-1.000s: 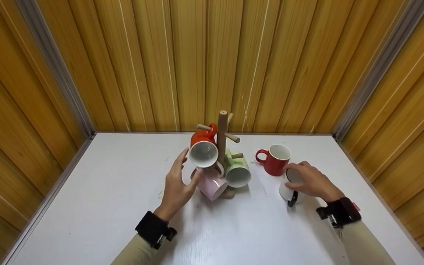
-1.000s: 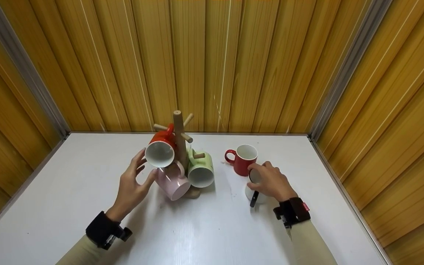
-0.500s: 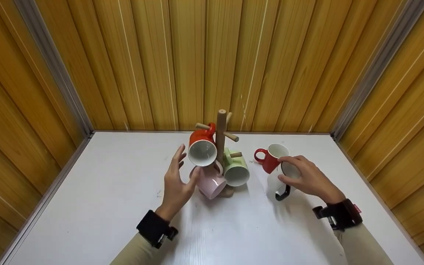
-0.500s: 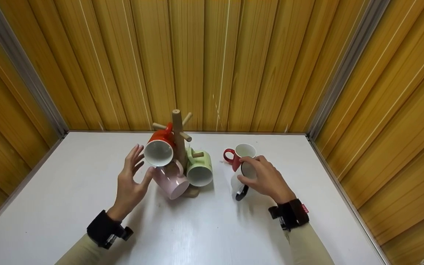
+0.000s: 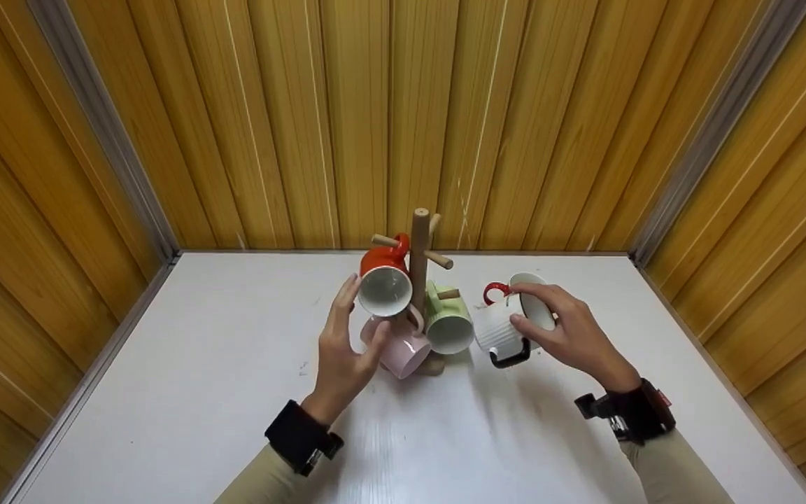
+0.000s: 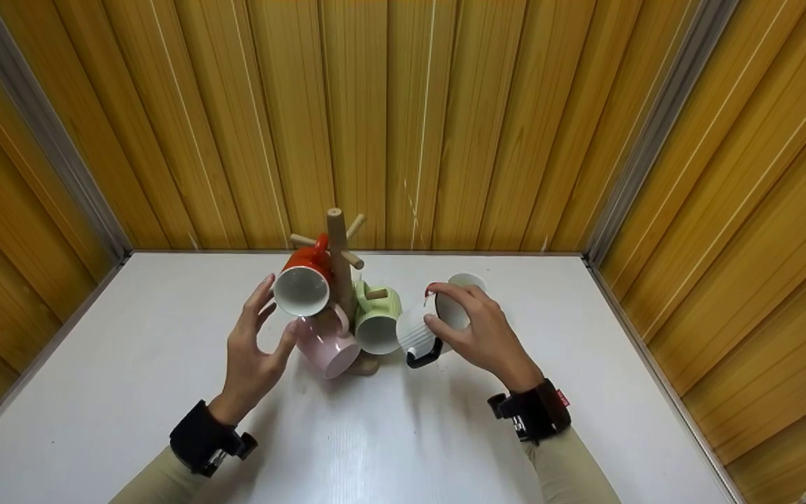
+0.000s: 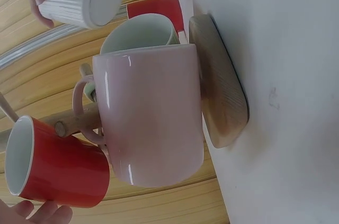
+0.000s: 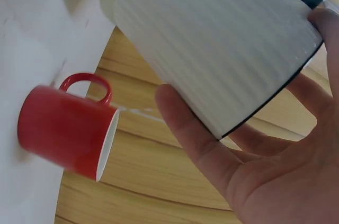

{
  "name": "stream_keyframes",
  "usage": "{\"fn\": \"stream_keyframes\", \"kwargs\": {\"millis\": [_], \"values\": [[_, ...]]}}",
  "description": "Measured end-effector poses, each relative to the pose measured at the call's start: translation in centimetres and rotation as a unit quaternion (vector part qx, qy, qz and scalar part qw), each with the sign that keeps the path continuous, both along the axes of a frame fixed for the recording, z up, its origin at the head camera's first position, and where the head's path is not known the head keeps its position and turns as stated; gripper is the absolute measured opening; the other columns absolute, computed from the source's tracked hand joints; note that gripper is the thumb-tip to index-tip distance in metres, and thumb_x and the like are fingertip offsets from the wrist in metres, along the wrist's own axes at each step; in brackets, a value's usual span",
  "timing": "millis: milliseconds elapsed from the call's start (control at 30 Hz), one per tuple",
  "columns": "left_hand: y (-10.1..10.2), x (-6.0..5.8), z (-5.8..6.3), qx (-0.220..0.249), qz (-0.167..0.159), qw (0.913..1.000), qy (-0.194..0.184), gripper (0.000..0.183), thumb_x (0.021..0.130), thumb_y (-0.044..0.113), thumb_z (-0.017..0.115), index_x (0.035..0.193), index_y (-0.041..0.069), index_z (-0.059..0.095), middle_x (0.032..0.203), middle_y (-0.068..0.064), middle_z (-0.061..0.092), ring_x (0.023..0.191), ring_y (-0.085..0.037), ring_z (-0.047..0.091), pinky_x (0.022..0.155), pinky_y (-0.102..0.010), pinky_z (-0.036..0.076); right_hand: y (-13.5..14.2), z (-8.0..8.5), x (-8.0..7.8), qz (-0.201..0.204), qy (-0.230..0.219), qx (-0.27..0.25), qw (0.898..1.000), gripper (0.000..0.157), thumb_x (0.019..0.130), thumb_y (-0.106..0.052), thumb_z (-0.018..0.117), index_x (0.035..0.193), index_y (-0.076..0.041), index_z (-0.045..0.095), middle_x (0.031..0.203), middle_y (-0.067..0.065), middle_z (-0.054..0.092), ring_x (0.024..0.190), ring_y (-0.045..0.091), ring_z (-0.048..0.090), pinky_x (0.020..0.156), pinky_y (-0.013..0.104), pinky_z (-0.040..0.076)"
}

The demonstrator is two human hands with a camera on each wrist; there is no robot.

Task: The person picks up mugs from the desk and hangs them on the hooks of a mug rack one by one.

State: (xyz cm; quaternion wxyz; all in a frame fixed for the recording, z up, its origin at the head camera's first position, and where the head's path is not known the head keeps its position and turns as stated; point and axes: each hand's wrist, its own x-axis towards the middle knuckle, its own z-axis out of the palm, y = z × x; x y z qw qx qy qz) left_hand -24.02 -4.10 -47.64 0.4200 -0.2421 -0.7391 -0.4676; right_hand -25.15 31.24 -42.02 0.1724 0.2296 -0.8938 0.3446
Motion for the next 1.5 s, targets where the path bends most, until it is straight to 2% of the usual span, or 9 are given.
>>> {"fn": "stream_keyframes", "kwargs": {"millis": [133,333,500,600,667,933,1100,1367,1500], "values": [[0.3,0.1,0.1,-0.002,-0.002,0.9998,0.018,0.075,0.090,0.016,0.077,0.155,0.005,0.041,0.156,-0.021,0.044,0.144,-0.031,0.044,0.115,-0.045,0.038,-1.0,0.1,0.1,0.009,-0.005,-0.043,0.999,0.042,0.093,-0.027,0.078,0.133,-0.023,0.067,0.137,0.001,0.062,0.108,0.021,0.063,0.075,0.033,0.059],[0.9,0.3,0.2,-0.001,-0.020,0.9990,0.040,0.073,0.089,0.012,0.076,0.153,0.005,0.043,0.155,-0.029,0.040,0.144,-0.034,0.043,0.116,-0.043,0.037,-2.8,0.7,0.8,0.033,-0.042,-0.116,0.992,0.038,0.096,-0.018,0.073,0.134,-0.018,0.065,0.135,0.003,0.062,0.099,0.029,0.072,0.072,0.034,0.060],[1.5,0.9,0.0,-0.035,-0.004,0.9977,0.058,0.074,0.089,0.024,0.077,0.153,0.004,0.043,0.159,-0.028,0.035,0.148,-0.041,0.034,0.121,-0.055,0.027,-4.1,0.4,1.0,0.062,-0.061,-0.153,0.984,0.038,0.098,-0.013,0.070,0.135,-0.020,0.064,0.129,0.005,0.065,0.104,0.026,0.071,0.079,0.030,0.058],[2.0,1.4,-0.1,-0.065,-0.002,0.9954,0.069,0.085,0.087,0.037,0.082,0.153,0.002,0.041,0.162,-0.027,0.031,0.150,-0.046,0.028,0.121,-0.065,0.018,-4.9,0.2,1.0,0.078,-0.061,-0.168,0.981,0.038,0.099,-0.015,0.069,0.135,-0.023,0.063,0.124,0.006,0.068,0.103,0.023,0.070,0.081,0.030,0.058],[2.2,1.6,-0.1,-0.086,-0.008,0.9937,0.072,0.093,0.083,0.043,0.085,0.153,0.002,0.041,0.163,-0.027,0.029,0.150,-0.046,0.027,0.121,-0.065,0.015,-5.4,0.1,1.1,0.087,-0.064,-0.178,0.978,0.038,0.100,-0.015,0.067,0.137,-0.023,0.062,0.121,0.009,0.069,0.101,0.024,0.071,0.080,0.031,0.058],[3.2,2.4,0.0,-0.150,-0.024,0.9867,0.058,0.108,0.072,0.043,0.094,0.156,0.005,0.038,0.162,-0.024,0.032,0.151,-0.039,0.029,0.122,-0.058,0.023,-7.5,-0.3,1.2,0.132,-0.087,-0.224,0.962,0.039,0.101,-0.012,0.062,0.139,-0.018,0.060,0.125,0.011,0.068,0.101,0.031,0.070,0.080,0.035,0.059],[3.5,2.3,0.3,-0.155,-0.031,0.9858,0.055,0.106,0.072,0.039,0.094,0.155,0.005,0.038,0.160,-0.022,0.036,0.149,-0.037,0.034,0.121,-0.057,0.028,-8.4,-0.4,1.2,0.141,-0.103,-0.248,0.953,0.037,0.101,-0.011,0.060,0.138,-0.012,0.060,0.129,0.013,0.066,0.104,0.032,0.068,0.083,0.037,0.060],[3.7,2.3,0.0,-0.153,-0.062,0.9853,0.043,0.099,0.070,0.022,0.097,0.151,0.005,0.043,0.154,-0.019,0.044,0.140,-0.034,0.047,0.110,-0.045,0.046,-8.9,-0.5,1.2,0.133,-0.137,-0.259,0.947,0.032,0.105,-0.018,0.055,0.137,-0.017,0.061,0.126,0.012,0.067,0.104,0.029,0.066,0.085,0.035,0.058],[3.6,2.2,-0.1,-0.154,-0.069,0.9850,0.036,0.096,0.069,0.021,0.097,0.149,0.006,0.046,0.148,-0.017,0.049,0.133,-0.029,0.052,0.107,-0.042,0.049,-8.8,-0.6,1.1,0.135,-0.166,-0.260,0.942,0.032,0.107,-0.023,0.051,0.137,-0.016,0.061,0.123,0.013,0.066,0.104,0.030,0.065,0.086,0.036,0.056]]}}
